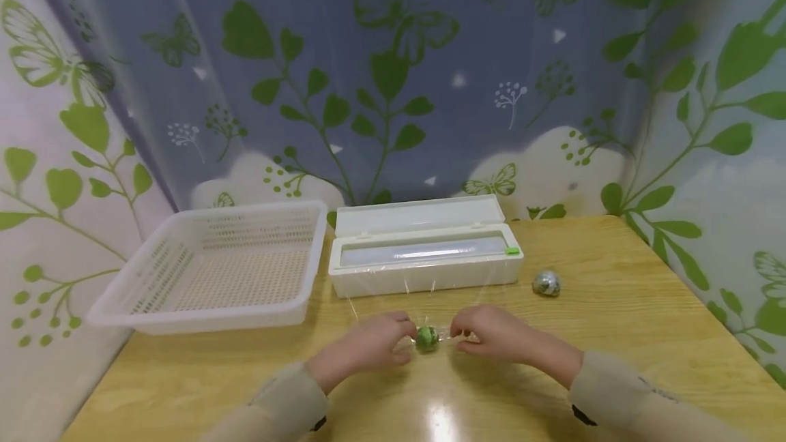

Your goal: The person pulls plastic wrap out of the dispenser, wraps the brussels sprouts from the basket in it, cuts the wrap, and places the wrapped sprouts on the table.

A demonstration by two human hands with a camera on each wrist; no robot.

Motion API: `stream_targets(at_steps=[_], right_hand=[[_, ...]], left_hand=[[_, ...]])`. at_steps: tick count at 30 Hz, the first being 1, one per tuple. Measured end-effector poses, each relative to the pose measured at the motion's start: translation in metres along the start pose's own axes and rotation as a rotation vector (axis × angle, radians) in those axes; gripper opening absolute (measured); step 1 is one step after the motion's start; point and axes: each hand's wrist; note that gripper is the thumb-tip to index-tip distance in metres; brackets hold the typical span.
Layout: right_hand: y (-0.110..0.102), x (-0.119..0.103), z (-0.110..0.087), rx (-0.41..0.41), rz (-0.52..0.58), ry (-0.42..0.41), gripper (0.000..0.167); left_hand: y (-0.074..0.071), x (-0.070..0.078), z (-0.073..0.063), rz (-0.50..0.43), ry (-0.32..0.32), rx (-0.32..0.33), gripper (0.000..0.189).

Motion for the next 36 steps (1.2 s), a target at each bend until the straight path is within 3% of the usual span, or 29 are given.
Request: stream_targets(at_steps=[4, 7, 13, 17, 27, 32, 36], right_hand=[[0.011, -0.010, 0.015, 0.028, -0.044, 0.003, 0.011], [0.017, -0.012, 0.021, 0.052, -0.062, 0.014, 0.012], [0.019, -0.013, 0.027, 0.094, -0.097, 0.013, 0.010], [0.019, -0.014, 0.031, 0.096, -0.142, 0.000, 0.009], [0.032, -0.003, 0.042, 0.200, -0.362, -0.159, 0.011], [0.032, 0.001, 0.047, 0.178, -0.362, -0.149, 0.012], [0.029, 0.005, 0.052, 0.101, -0.282, -0.082, 0.011]], left_hand=[[0.005, 0.007, 0.011, 0.089, -0.022, -0.009, 0.033], [0.010, 0.010, 0.018, 0.092, -0.043, -0.007, 0.033], [0.016, 0.009, 0.027, 0.031, -0.062, 0.039, 0.035], [0.018, 0.003, 0.031, -0.029, -0.079, 0.036, 0.034], [0.021, -0.018, 0.045, -0.214, -0.048, 0.019, 0.020], [0.018, -0.026, 0.047, -0.222, -0.030, 0.004, 0.022], [0.009, -0.026, 0.040, -0.150, -0.067, 0.037, 0.033]])
Point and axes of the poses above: each hand's wrist, its own z-axis towards the middle knuckle, its own y-axis out of the palm, x = y × z, and after that the axes turned 7 degrees about z, right-handed
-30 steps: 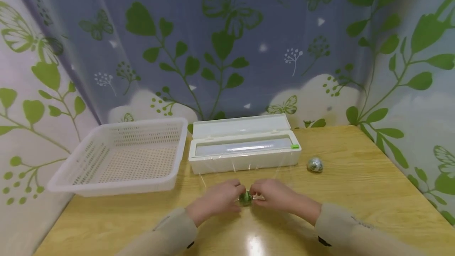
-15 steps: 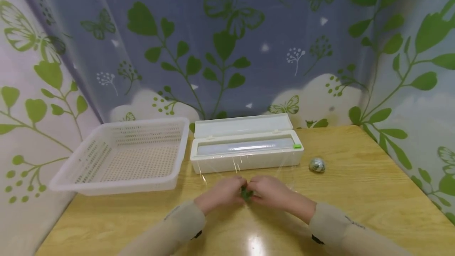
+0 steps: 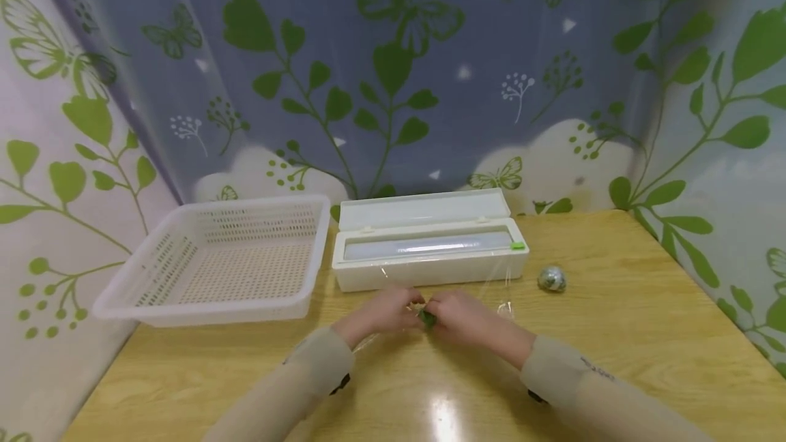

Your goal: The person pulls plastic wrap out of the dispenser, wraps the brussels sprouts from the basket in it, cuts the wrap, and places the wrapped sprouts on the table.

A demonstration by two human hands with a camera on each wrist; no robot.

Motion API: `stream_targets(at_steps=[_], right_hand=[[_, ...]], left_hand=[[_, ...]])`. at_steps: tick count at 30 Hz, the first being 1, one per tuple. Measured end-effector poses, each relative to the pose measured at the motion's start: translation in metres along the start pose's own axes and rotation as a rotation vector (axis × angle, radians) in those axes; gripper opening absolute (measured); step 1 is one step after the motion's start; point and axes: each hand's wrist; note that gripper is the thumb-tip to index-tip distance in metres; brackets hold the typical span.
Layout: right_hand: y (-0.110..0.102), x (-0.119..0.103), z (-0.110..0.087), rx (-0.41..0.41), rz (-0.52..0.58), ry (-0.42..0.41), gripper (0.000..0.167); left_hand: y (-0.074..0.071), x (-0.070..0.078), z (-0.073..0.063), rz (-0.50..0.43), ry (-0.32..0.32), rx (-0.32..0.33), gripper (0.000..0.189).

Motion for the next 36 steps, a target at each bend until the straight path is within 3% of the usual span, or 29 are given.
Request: stream_targets(at_steps=[3, 6, 12, 15, 22, 27, 30, 36], right_hand=[[-0.001, 0.003, 0.003, -0.052, 0.107, 0.070, 0.012], [-0.005, 0.007, 0.006, -0.088, 0.197, 0.128, 0.012], [-0.009, 0.012, 0.012, -0.154, 0.258, 0.200, 0.017], [-0.009, 0.013, 0.013, -0.172, 0.243, 0.219, 0.022], [-0.010, 0.014, 0.007, -0.171, 0.213, 0.239, 0.035], [-0.022, 0.019, -0.015, -0.151, 0.236, 0.269, 0.042], [-0.031, 0.025, -0.031, -0.158, 0.192, 0.286, 0.039], [-0.039, 0.040, -0.058, -0.169, 0.117, 0.261, 0.028]], left_hand=[[-0.009, 0.006, -0.008, 0.097, -0.019, 0.045, 0.033], [-0.014, 0.013, -0.017, 0.206, 0.018, 0.067, 0.028], [-0.007, 0.018, -0.034, 0.407, 0.068, 0.063, 0.023], [-0.001, 0.012, -0.037, 0.390, 0.040, 0.047, 0.023], [0.005, -0.007, -0.038, 0.248, -0.053, 0.011, 0.029], [0.009, -0.014, -0.038, 0.183, -0.068, -0.007, 0.032], [0.009, -0.017, -0.040, 0.155, -0.059, -0.004, 0.033], [0.006, -0.024, -0.044, 0.192, -0.046, 0.053, 0.026]])
Point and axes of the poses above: each hand's wrist, its own z-axis towards the middle knuckle, its own y-axis out of the palm, x = y × z, and after that the axes turned 7 degrees about z, right-handed
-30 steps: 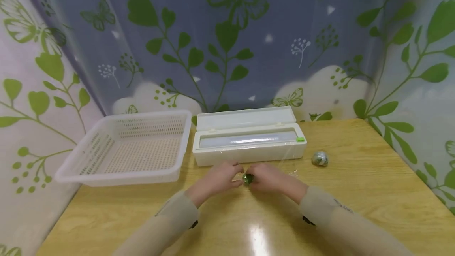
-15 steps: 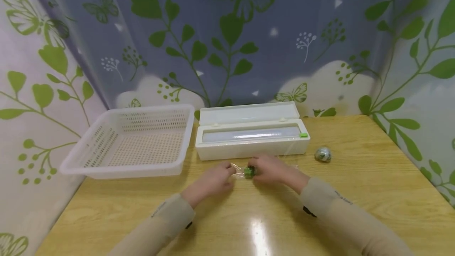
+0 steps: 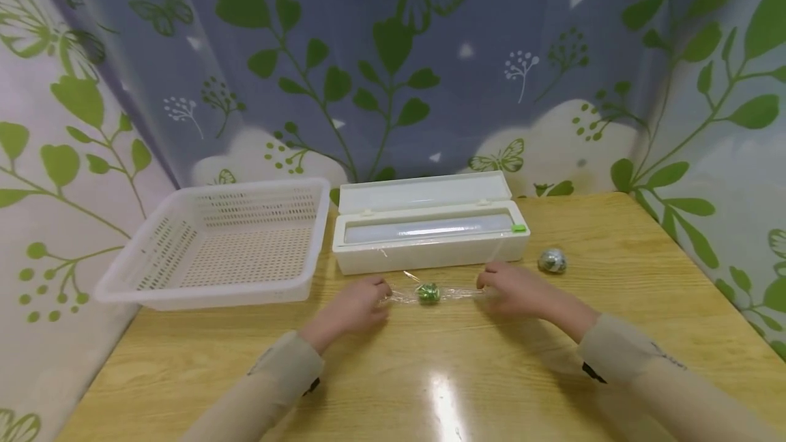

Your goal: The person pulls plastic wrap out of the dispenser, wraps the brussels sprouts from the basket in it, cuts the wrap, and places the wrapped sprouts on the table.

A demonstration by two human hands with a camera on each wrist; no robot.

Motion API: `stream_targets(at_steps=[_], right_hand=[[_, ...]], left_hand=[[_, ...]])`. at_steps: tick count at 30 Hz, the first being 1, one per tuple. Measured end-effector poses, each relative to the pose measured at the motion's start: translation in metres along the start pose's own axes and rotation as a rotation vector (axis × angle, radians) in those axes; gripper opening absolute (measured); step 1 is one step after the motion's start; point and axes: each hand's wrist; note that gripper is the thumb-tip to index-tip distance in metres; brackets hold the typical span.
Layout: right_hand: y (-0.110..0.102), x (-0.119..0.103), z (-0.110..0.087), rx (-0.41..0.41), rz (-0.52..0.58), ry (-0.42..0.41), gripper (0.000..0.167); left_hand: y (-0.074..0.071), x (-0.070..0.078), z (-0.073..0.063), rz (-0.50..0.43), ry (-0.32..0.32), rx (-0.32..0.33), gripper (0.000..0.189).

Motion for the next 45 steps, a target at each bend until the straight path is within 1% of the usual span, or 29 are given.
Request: stream_targets(at_steps=[2, 5, 8, 9, 11, 13, 16, 20, 23, 26, 31, 33, 34, 36, 39, 41, 43, 45], right_hand=[[-0.001, 0.008, -0.002, 0.019, 0.009, -0.037, 0.019], [-0.002, 0.019, -0.003, 0.040, 0.094, -0.056, 0.011], [-0.004, 0.027, -0.002, 0.052, 0.202, -0.016, 0.006], [-0.004, 0.029, -0.001, 0.057, 0.225, 0.008, 0.005], [-0.005, 0.033, 0.000, 0.068, 0.238, 0.053, 0.005], [-0.005, 0.034, 0.001, 0.079, 0.218, 0.096, 0.008], [-0.004, 0.035, 0.002, 0.083, 0.171, 0.177, 0.011], [-0.001, 0.034, 0.000, 0.086, 0.079, 0.301, 0.021], [0.000, 0.033, -0.003, 0.107, 0.032, 0.363, 0.030], [0.002, 0.033, -0.005, 0.109, 0.066, 0.365, 0.030], [0.001, 0.036, -0.008, 0.057, 0.193, 0.277, 0.012], [-0.004, 0.036, -0.011, 0.067, 0.214, 0.260, 0.008], [-0.007, 0.035, -0.013, 0.085, 0.230, 0.274, 0.008], [-0.014, 0.035, -0.016, 0.161, 0.247, 0.303, 0.009], [-0.024, 0.035, -0.018, 0.345, 0.254, 0.347, 0.012], [-0.028, 0.037, -0.017, 0.454, 0.275, 0.372, 0.017], [-0.032, 0.041, -0.014, 0.520, 0.293, 0.384, 0.029], [-0.035, 0.046, -0.009, 0.538, 0.316, 0.396, 0.045]], left_hand=[[-0.001, -0.002, 0.000, 0.029, 0.003, 0.036, 0.022], [-0.002, -0.004, 0.000, 0.061, -0.001, 0.074, 0.018], [-0.003, -0.006, 0.000, 0.076, -0.016, 0.068, 0.014], [-0.003, -0.007, 0.000, 0.068, -0.023, 0.059, 0.013], [-0.004, -0.009, 0.001, 0.054, -0.041, 0.027, 0.011], [-0.002, -0.011, 0.002, 0.039, -0.054, 0.004, 0.008], [0.001, -0.014, 0.002, 0.010, -0.066, -0.005, 0.007], [0.003, -0.016, 0.002, 0.014, -0.068, 0.000, 0.010], [0.005, -0.017, 0.001, 0.013, -0.081, -0.014, 0.009], [0.006, -0.019, 0.000, -0.032, -0.089, -0.023, 0.010], [0.004, -0.022, -0.005, -0.087, -0.081, -0.028, 0.011], [0.002, -0.023, -0.007, -0.116, -0.080, -0.021, 0.012], [0.000, -0.023, -0.008, -0.132, -0.079, -0.020, 0.014], [-0.006, -0.022, -0.009, -0.161, -0.079, -0.019, 0.019], [-0.015, -0.018, -0.008, -0.197, -0.080, -0.019, 0.024], [-0.020, -0.015, -0.004, -0.223, -0.071, -0.004, 0.026], [-0.025, -0.011, 0.003, -0.240, -0.049, 0.020, 0.026], [-0.029, -0.007, 0.011, -0.257, -0.025, 0.040, 0.025]])
Point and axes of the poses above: each hand's wrist, its own z-axis towards the middle knuckle, its own y-axis out of the palm, x = y × z, and after that the axes turned 7 degrees about z, right-handed
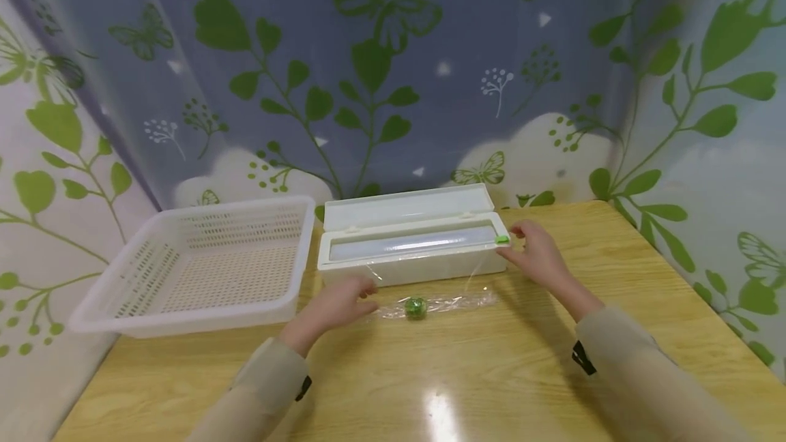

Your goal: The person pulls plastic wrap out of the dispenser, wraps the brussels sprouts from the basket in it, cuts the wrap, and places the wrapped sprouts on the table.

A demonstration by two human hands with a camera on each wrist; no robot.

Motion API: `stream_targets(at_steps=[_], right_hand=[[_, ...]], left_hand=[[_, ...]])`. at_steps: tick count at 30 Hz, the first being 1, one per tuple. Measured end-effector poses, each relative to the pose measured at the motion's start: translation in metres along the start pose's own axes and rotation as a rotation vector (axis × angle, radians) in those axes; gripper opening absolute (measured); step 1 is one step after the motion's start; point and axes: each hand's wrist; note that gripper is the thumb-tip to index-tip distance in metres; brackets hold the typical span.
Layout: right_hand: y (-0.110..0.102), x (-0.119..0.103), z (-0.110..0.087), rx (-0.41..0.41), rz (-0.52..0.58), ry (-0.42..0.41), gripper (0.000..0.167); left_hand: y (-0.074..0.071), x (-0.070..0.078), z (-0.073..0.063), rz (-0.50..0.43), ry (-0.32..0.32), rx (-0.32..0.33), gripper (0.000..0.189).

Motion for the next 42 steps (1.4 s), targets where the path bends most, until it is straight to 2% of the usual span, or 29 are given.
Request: stream_targets(at_steps=[4, 9, 13, 22, 29, 35, 42], right_hand=[[0.002, 0.006, 0.013, -0.061, 0.027, 0.035, 0.072], [0.004, 0.016, 0.023, -0.159, 0.064, 0.075, 0.083], [0.006, 0.021, 0.026, -0.188, 0.068, 0.055, 0.080], [0.010, 0.030, 0.025, -0.169, 0.077, 0.026, 0.059], [0.011, 0.028, 0.027, -0.163, 0.066, 0.027, 0.073], [0.009, 0.027, 0.028, -0.152, 0.089, 0.012, 0.069], [0.010, 0.031, 0.027, -0.143, 0.067, -0.025, 0.059]], left_hand=[[-0.005, 0.013, 0.017, -0.040, 0.020, 0.005, 0.024], [-0.010, 0.028, 0.038, -0.085, 0.032, 0.010, 0.024], [-0.012, 0.038, 0.056, -0.106, 0.038, 0.042, 0.023], [-0.013, 0.065, 0.099, -0.202, 0.039, 0.083, 0.024], [-0.004, 0.081, 0.136, -0.229, 0.052, 0.123, 0.026], [0.008, 0.098, 0.165, -0.172, 0.066, 0.140, 0.024], [0.025, 0.113, 0.185, -0.074, 0.020, 0.134, 0.021]])
Point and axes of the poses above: each hand's wrist, its own z-axis towards the middle knuckle, its own y-axis out of the palm, x = y × z, and after that the axes turned 7 degrees about z, right-handed
